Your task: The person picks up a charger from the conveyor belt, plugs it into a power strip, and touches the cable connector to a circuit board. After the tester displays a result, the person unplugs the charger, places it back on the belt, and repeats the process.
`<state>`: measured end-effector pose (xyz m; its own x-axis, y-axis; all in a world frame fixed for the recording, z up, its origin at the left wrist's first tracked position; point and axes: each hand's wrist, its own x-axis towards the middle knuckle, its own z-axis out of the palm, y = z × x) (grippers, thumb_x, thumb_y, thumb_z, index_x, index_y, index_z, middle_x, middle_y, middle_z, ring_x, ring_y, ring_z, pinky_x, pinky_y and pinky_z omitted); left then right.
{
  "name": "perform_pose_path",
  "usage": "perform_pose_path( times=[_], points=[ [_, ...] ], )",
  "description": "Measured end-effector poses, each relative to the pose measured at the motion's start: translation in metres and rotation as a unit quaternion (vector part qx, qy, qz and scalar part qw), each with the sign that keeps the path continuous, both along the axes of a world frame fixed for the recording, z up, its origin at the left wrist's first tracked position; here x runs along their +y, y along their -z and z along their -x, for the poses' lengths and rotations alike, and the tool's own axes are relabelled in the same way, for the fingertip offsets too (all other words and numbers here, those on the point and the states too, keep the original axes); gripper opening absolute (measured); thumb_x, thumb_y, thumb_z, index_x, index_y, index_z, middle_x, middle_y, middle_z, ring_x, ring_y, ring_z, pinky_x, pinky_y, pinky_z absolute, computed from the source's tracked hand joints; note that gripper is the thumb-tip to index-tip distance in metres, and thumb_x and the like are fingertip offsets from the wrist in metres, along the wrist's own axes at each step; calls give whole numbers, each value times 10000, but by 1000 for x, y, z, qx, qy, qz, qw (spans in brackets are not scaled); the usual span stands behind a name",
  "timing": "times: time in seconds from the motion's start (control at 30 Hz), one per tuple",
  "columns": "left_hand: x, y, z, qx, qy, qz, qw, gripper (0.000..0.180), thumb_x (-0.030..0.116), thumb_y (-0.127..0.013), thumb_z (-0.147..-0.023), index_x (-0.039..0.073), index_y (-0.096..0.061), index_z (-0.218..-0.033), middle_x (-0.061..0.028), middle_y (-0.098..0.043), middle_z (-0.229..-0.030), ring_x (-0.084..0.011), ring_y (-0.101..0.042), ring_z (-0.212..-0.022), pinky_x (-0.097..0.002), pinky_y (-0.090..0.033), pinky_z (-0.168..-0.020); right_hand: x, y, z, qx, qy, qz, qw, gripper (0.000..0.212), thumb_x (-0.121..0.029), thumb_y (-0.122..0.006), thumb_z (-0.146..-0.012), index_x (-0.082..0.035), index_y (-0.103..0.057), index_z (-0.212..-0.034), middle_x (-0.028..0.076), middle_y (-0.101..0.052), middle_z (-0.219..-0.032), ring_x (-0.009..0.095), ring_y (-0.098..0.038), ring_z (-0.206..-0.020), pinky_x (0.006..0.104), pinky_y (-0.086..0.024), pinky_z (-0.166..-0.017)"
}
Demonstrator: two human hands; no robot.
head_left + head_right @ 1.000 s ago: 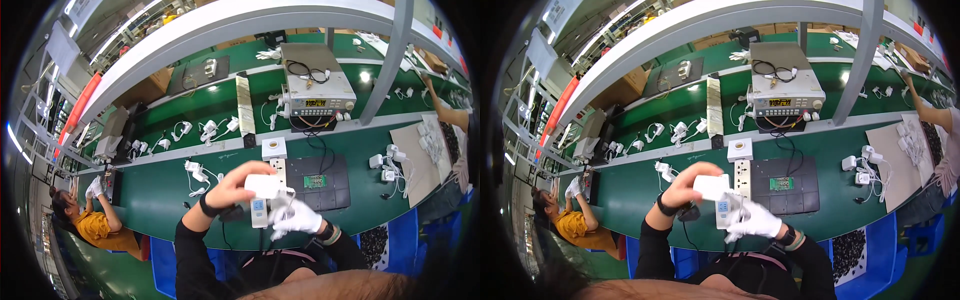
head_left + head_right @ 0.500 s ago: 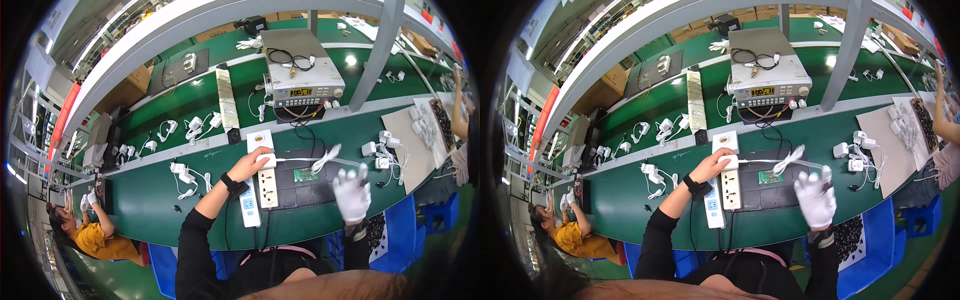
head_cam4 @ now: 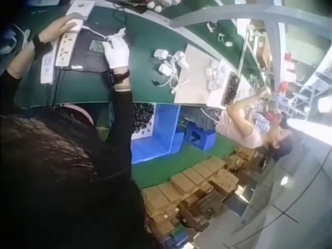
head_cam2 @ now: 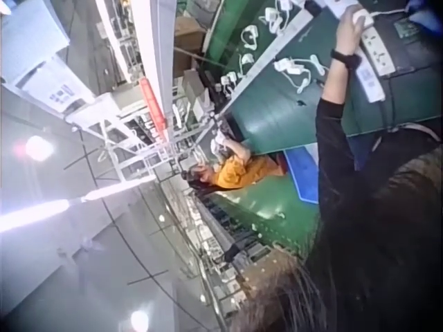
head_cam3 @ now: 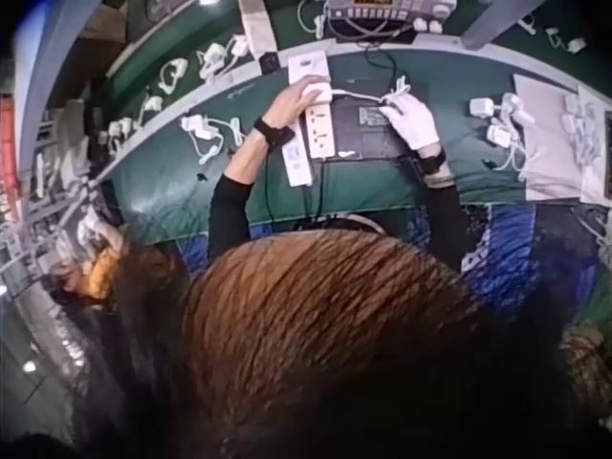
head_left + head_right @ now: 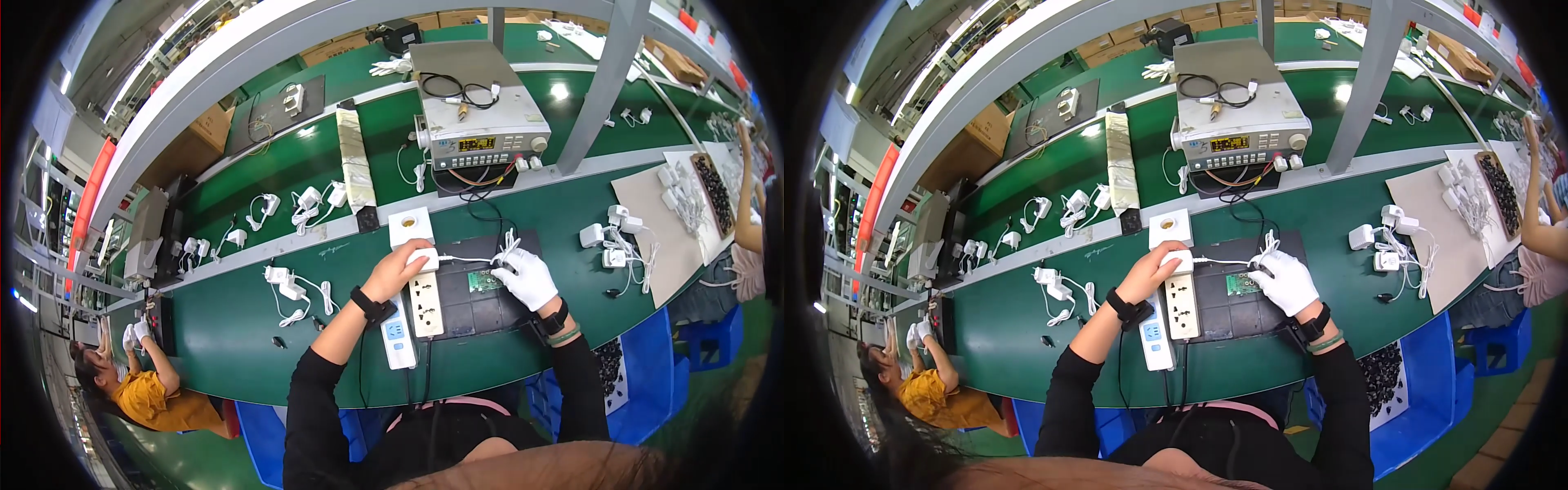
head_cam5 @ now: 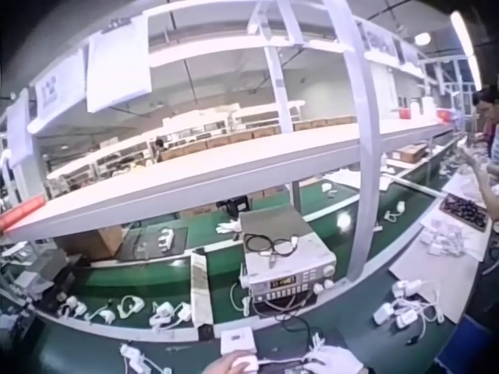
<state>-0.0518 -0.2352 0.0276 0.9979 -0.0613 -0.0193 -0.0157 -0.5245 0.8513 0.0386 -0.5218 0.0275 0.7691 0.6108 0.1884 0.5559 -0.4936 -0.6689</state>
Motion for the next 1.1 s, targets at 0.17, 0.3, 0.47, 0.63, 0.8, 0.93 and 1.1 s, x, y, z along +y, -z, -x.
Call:
perform_pose_path(
  times=[0.17,0.3,0.47,0.63,0.8,0.93,1.1],
  points=[
    [2,-1,3,1,-5,18,1000,316,257,-531,-958,77,-527,-1217,-130,-608,-1109,-264,-601,-983,-326,-459,-847,11,0,1,-102,-29,16,994,169,-211,-693,-774,-97,-655,-893,94,-623,-803,287,-609,-745,394,-492,-656],
    [33,-23,-13,52,-25,38,998,264,210,-551,-942,63,-579,-1159,-91,-602,-1046,-191,-613,-814,-310,-483,-711,5,4,3,-153,-25,19,988,157,-155,-700,-752,-101,-661,-893,88,-598,-771,293,-584,-726,408,-479,-659],
    [116,-32,-67,-84,-164,-462,867,142,174,-569,-881,81,-651,-948,-101,-624,-1028,-269,-640,-858,-388,-512,-693,-1,12,12,-142,-2,44,989,186,-145,-701,-742,-94,-663,-916,99,-601,-825,304,-568,-778,412,-465,-677],
    [179,16,-105,64,-230,-556,796,229,181,-569,-830,135,-613,-1051,-124,-626,-1039,-313,-643,-951,-451,-523,-747,5,17,23,-151,25,-13,988,275,-146,-704,-749,-74,-665,-1012,114,-602,-902,303,-561,-819,394,-465,-698],
    [184,18,-94,133,-239,-472,838,317,184,-606,-789,135,-574,-1100,-139,-603,-1095,-331,-616,-1023,-449,-520,-788,-10,37,34,-75,84,-119,987,334,-170,-720,-768,-81,-655,-1083,102,-618,-1002,279,-584,-874,363,-479,-764],
    [154,-42,-26,-166,-250,-296,907,465,91,-713,-707,95,-550,-1142,-149,-591,-1069,-332,-600,-1025,-412,-508,-836,-38,21,44,16,118,-154,981,397,-233,-693,-818,-51,-622,-1164,129,-600,-1070,267,-569,-994,349,-477,-820],
    [70,-174,76,-223,-143,-134,955,496,-45,-752,-649,70,-560,-1092,-86,-550,-1085,-226,-580,-1010,-336,-473,-883,-5,-40,57,-3,42,-315,948,714,-516,-719,-754,-5,-568,-1229,158,-567,-1180,277,-561,-1057,346,-470,-860]
  ],
)
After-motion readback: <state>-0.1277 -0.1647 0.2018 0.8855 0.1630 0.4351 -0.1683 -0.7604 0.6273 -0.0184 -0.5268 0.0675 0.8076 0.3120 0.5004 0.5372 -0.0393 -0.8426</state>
